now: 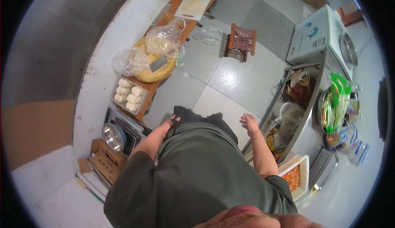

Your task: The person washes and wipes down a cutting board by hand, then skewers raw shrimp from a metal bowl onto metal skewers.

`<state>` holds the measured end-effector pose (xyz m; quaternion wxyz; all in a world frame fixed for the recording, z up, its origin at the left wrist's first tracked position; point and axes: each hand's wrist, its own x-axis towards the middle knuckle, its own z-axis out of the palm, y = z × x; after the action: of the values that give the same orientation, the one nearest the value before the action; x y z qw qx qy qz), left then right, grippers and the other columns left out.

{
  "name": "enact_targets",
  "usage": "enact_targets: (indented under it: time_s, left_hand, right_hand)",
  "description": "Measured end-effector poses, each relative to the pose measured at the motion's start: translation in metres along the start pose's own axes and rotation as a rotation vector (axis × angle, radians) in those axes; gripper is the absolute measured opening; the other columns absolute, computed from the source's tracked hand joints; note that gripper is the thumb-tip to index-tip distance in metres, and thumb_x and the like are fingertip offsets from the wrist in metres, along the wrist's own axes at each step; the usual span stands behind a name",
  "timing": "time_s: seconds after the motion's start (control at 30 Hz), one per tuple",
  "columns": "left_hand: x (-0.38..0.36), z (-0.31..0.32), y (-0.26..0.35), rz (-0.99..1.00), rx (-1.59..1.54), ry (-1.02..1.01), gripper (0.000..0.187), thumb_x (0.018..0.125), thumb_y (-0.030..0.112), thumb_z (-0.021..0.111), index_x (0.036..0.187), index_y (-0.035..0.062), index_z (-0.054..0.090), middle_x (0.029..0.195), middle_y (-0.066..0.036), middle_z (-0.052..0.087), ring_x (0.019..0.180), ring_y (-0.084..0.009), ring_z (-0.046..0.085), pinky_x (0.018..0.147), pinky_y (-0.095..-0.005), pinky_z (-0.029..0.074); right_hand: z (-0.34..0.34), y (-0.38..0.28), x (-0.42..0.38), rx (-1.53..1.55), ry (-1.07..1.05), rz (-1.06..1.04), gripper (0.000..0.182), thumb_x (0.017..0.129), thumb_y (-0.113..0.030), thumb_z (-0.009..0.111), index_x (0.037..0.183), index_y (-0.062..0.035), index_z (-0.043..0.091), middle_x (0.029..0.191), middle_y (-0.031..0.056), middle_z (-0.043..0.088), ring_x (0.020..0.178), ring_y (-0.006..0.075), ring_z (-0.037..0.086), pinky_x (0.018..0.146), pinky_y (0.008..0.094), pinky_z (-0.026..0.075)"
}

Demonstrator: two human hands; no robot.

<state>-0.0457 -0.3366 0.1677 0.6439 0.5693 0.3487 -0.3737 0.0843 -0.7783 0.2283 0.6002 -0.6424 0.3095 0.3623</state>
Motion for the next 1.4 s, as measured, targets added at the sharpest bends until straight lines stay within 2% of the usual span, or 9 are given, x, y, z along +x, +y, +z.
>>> enact_targets:
  time_s: [0.23,0.4,0.77,0.9,1.0,1.1,1.13,1.23,1.4]
  left_hand:
    - [-0.046,0.075,0.170,-0.088,0.156,-0.097,0.081,0.086,0.047,0.057,0.147,0.0104,0.019,0.151,-0.012,0.021,0.137,-0.0244,0.025,0.109,-0.0390,0.026]
    - [0.028,0.078,0.233,0.097,0.438,-0.215,0.072,0.089,0.049,0.051,0.143,0.0072,0.031,0.154,-0.012,0.011,0.143,-0.0231,0.006,0.114,-0.0379,0.012]
    - [0.128,0.045,0.456,0.015,0.556,-0.384,0.061,0.089,0.046,0.054,0.128,-0.0001,0.049,0.121,-0.012,0.058,0.108,-0.0224,0.054,0.091,-0.0322,0.041]
    - [0.164,0.044,0.484,0.254,0.473,-0.152,0.058,0.089,0.045,0.054,0.125,-0.0011,0.050,0.119,-0.015,0.059,0.106,-0.0226,0.056,0.087,-0.0333,0.044]
    - [0.181,0.037,0.491,0.223,0.363,0.017,0.053,0.089,0.043,0.055,0.121,0.0002,0.054,0.115,-0.016,0.061,0.103,-0.0252,0.058,0.086,-0.0353,0.045]
    - [0.202,0.012,0.494,0.201,0.431,0.147,0.048,0.087,0.041,0.057,0.110,-0.0014,0.060,0.106,-0.019,0.063,0.099,-0.0289,0.061,0.086,-0.0370,0.046]
    - [0.204,0.002,0.501,0.144,0.446,0.216,0.047,0.087,0.041,0.057,0.110,-0.0006,0.060,0.104,-0.020,0.064,0.098,-0.0304,0.061,0.086,-0.0378,0.046]
    - [0.222,-0.017,0.532,-0.031,0.536,0.400,0.046,0.086,0.040,0.057,0.109,0.0009,0.060,0.102,-0.020,0.064,0.098,-0.0342,0.060,0.085,-0.0403,0.047]
    - [0.296,-0.026,0.577,-0.036,0.642,0.456,0.034,0.082,0.035,0.061,0.098,0.0048,0.063,0.098,-0.018,0.064,0.095,-0.0352,0.059,0.083,-0.0444,0.047]
  right_hand:
    - [-0.034,-0.041,0.061,0.081,0.102,0.024,0.049,0.089,-0.033,0.056,0.123,0.0013,0.047,0.107,0.0118,0.060,0.093,0.0221,0.060,0.078,0.0357,0.047]
    - [-0.072,-0.038,0.116,-0.574,0.267,-0.115,0.040,0.085,-0.029,0.060,0.104,0.0064,0.060,0.087,0.0108,0.065,0.075,0.0200,0.062,0.066,0.0311,0.048]
    - [-0.045,-0.135,0.137,-0.262,0.288,0.149,0.033,0.088,-0.021,0.057,0.106,0.0067,0.061,0.080,0.0088,0.065,0.065,0.0163,0.060,0.056,0.0289,0.047]
    - [-0.003,-0.212,0.181,-0.764,0.060,-0.247,0.028,0.088,-0.014,0.052,0.107,0.0048,0.060,0.082,0.0101,0.067,0.070,0.0176,0.061,0.062,0.0294,0.049]
    - [-0.007,-0.215,0.267,-0.260,-0.045,-0.060,0.027,0.085,-0.013,0.055,0.105,0.0033,0.061,0.084,0.0130,0.068,0.072,0.0206,0.062,0.065,0.0316,0.049]
    - [0.020,-0.311,0.326,-0.661,0.066,0.077,0.031,0.079,-0.020,0.063,0.097,0.0049,0.066,0.079,0.0153,0.067,0.072,0.0223,0.063,0.066,0.0331,0.049]
    - [0.027,-0.336,0.348,-0.793,0.037,-0.155,0.033,0.078,-0.022,0.064,0.094,0.0063,0.066,0.079,0.0138,0.067,0.071,0.0233,0.063,0.065,0.0341,0.049]
    - [0.036,-0.397,0.430,-0.552,-0.012,0.113,0.029,0.082,-0.024,0.059,0.089,0.0032,0.065,0.071,0.0079,0.064,0.063,0.0174,0.060,0.056,0.0317,0.046]
    - [0.085,-0.554,0.484,-0.695,-0.042,0.040,0.023,0.084,-0.016,0.060,0.097,0.0027,0.061,0.070,0.0043,0.060,0.057,0.0118,0.053,0.051,0.0250,0.042]
